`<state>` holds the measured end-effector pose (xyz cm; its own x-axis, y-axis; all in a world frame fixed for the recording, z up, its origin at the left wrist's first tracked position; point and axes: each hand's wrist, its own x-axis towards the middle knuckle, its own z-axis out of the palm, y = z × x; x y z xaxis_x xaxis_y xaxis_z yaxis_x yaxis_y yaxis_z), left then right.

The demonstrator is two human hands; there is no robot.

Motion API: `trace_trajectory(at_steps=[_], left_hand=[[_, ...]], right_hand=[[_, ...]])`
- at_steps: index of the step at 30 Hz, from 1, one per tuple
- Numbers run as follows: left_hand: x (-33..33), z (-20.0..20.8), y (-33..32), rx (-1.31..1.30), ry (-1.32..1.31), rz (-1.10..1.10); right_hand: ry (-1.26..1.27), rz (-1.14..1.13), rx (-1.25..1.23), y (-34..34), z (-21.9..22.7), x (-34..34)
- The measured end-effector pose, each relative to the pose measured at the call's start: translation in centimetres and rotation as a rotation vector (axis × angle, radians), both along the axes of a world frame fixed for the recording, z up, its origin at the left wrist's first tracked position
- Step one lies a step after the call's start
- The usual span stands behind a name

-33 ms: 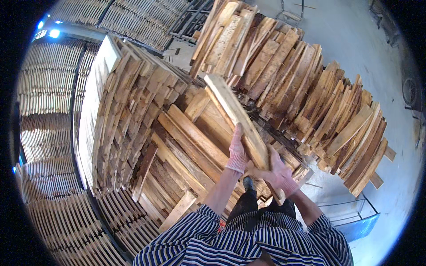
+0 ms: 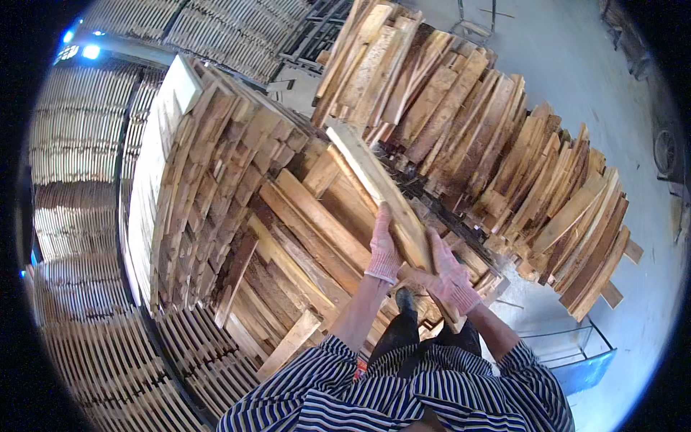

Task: The person repeatedly picks up wooden planks from a large pile and places them onto a vertical rack. The task involves continuous lifting and arranging of the planks in a repetitive cycle.

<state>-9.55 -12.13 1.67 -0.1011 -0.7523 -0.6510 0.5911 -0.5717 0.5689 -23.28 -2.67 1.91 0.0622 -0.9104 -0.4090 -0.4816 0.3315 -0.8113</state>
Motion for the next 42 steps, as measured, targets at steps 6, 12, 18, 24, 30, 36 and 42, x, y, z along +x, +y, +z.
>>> trace_trajectory(at_steps=[6,12,18,24,30,36,42], left_hand=[[11.4,2.0,1.9,-0.035,-0.289,0.179],[23.8,-1.4,6.6,-0.069,-0.108,0.357],[25.6,-1.7,6.5,0.044,-0.183,0.423],[29.7,-9.0,2.9,-0.457,-1.065,-0.196],[27.3,-8.6,-0.8,-0.504,-1.804,-0.952],[24.3,-5.5,-2.9,-0.424,-1.613,-0.721],[8.3,-6.6,-17.7,-0.893,-1.097,-0.573]], right_hand=[[0.083,0.285,-0.086,-3.8,0.3,8.6],[0.444,0.441,-0.228,-6.4,-2.7,20.7],[0.374,0.321,-0.62,-2.5,-1.9,23.0],[-0.003,0.286,-0.141,-6.2,2.2,20.4],[0.424,0.284,-0.324,-12.8,-6.0,17.2],[0.325,0.225,-0.214,-12.1,-6.1,18.9],[0.295,0.174,-0.499,-12.0,-11.4,18.1]])
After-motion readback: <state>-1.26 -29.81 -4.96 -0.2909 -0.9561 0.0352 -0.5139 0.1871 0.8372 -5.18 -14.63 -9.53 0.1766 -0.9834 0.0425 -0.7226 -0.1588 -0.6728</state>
